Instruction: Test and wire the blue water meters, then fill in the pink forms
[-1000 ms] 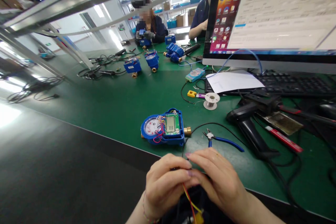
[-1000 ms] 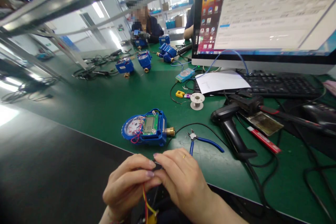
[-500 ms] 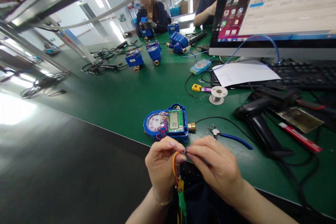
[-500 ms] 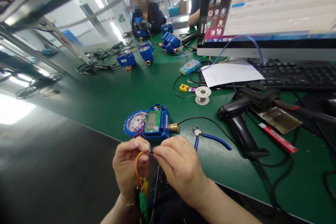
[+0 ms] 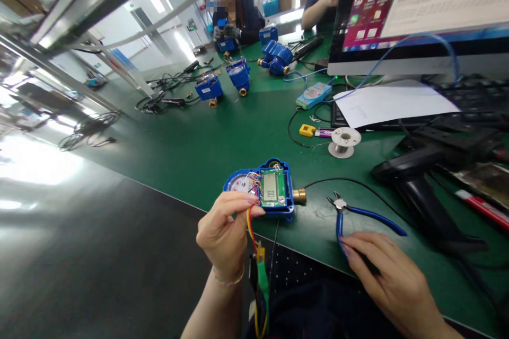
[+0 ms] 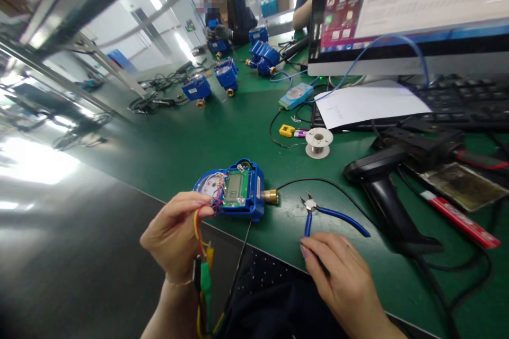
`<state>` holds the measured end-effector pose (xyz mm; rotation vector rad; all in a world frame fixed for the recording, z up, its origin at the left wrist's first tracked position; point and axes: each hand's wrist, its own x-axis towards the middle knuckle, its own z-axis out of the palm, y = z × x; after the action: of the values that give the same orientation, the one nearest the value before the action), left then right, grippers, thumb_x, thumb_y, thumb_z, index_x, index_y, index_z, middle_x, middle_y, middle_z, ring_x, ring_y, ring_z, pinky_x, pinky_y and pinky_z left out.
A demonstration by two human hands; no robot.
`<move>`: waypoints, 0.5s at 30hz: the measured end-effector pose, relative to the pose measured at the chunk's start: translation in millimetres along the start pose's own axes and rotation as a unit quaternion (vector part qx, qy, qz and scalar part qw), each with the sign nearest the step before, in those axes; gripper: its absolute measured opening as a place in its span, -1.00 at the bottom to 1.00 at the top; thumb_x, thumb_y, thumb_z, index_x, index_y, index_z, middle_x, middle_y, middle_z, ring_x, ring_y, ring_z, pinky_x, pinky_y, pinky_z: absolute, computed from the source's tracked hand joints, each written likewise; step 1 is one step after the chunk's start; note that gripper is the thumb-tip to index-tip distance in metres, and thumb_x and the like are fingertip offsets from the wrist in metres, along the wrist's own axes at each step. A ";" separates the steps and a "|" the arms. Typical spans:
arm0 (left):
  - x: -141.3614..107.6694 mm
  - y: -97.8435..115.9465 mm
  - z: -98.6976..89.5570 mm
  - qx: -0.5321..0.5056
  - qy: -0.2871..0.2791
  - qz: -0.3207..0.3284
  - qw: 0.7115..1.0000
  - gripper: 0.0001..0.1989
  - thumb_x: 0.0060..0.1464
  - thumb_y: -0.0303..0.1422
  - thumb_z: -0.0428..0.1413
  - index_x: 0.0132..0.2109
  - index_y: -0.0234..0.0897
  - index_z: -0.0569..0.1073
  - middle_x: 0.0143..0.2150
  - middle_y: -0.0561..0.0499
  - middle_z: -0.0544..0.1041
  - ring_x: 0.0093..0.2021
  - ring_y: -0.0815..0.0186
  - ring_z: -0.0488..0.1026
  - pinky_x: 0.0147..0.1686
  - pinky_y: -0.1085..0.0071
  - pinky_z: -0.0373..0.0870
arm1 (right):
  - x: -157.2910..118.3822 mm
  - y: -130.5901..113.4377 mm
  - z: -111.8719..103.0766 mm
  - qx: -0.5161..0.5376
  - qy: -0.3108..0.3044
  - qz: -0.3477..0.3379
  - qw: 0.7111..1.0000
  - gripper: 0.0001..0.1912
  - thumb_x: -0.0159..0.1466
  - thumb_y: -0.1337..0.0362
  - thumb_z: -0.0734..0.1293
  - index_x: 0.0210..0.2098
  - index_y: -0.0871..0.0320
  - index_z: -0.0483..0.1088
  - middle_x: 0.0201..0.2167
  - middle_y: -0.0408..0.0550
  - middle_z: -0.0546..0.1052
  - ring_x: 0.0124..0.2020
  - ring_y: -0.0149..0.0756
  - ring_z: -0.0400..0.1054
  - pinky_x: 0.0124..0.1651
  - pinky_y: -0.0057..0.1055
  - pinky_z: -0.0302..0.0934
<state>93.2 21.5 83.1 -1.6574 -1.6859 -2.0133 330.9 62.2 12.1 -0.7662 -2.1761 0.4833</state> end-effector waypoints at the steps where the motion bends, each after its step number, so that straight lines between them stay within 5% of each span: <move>1: -0.7 -1.0 1.2 0.008 -0.019 -0.028 0.999 -0.80 -0.17 -0.65 0.22 -0.39 -0.31 0.45 -0.41 0.09 0.51 -0.39 0.39 0.45 -0.37 0.43 0.41 | -6.0 4.0 1.4 -0.005 -0.006 0.005 1.000 -0.87 0.29 0.35 0.20 -0.22 0.24 0.36 -0.30 -0.05 0.37 -0.26 -0.38 0.27 -0.14 -0.41 0.15; 6: -3.7 -3.7 0.6 0.070 -0.072 -0.102 0.990 -0.85 -0.09 -0.57 0.19 -0.38 -0.23 0.46 -0.38 0.12 0.52 -0.36 0.42 0.46 -0.28 0.43 0.43 | -20.6 14.5 6.2 -0.015 -0.019 0.013 1.000 -0.86 0.30 0.33 0.20 -0.24 0.24 0.36 -0.31 -0.06 0.38 -0.28 -0.38 0.28 -0.16 -0.41 0.16; 15: -1.2 0.8 6.5 0.128 -0.108 -0.075 0.983 -0.88 -0.06 -0.54 0.18 -0.37 -0.23 0.45 -0.41 0.14 0.50 -0.37 0.45 0.44 -0.31 0.46 0.40 | -16.9 15.5 7.8 -0.003 -0.021 0.018 1.000 -0.88 0.29 0.34 0.20 -0.23 0.23 0.34 -0.31 -0.05 0.37 -0.27 -0.38 0.27 -0.17 -0.40 0.14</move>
<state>98.5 25.2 81.8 -1.7550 -2.0985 -1.6288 339.6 61.9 -10.5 -0.8062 -2.2065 0.5154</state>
